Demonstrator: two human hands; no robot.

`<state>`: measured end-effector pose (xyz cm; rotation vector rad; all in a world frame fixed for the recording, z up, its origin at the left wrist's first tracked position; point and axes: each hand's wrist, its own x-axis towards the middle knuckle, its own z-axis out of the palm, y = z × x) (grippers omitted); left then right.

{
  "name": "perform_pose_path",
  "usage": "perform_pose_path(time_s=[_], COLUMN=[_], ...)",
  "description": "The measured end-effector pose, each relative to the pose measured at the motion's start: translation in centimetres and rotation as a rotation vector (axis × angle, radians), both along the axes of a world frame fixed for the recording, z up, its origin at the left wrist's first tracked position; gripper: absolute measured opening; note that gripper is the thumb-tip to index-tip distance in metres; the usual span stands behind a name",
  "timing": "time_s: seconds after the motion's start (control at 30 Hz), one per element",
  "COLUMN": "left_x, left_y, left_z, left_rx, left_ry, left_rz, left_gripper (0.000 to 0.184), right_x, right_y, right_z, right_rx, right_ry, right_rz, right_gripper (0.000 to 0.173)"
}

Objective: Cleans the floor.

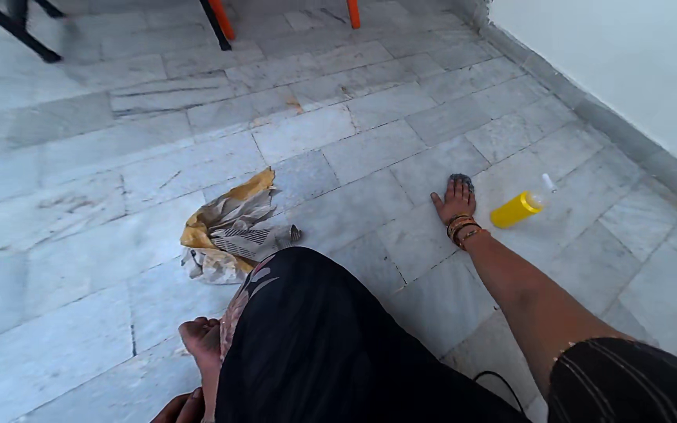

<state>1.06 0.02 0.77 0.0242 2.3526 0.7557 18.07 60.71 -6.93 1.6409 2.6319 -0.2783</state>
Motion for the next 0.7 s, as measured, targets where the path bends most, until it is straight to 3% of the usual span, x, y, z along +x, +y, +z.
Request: perform_pose_path(time_s=[0.1,0.2,0.37,0.57,0.7], left_x=[-0.4,-2.4,-6.7,-11.7,-13.4], left_y=[0.0,1.0,6.7,13.2,17.4], left_z=[0.1,-0.8,2.5,2.1,2.4], left_rx=[0.133,0.23,0.111,-0.113,-0.405], left_ry=[0.135,0.402,0.537,0.58,0.411], left_rz=[0.057,0.057,-0.071,-0.515,-0.793], left_gripper=[0.043,0.047,0.055,0.075,0.058], right_x=[-1.9,-5.3,-12.0,-18.4,-21.1], right_y=[-4.1,-9.7,-18.3,-21.3,-20.0], right_z=[-0.4,-0.1,-0.3,0.6,1.4], right_rx=[0.008,-0.025,-0.042,-0.134,-0.17], right_ry=[0.023,0.062,0.171,0.099,0.015], right_rz=[0.106,0.316,0.645,0.823,0.897], right_gripper=[0.092,0.092,0.088,0.086,0.08])
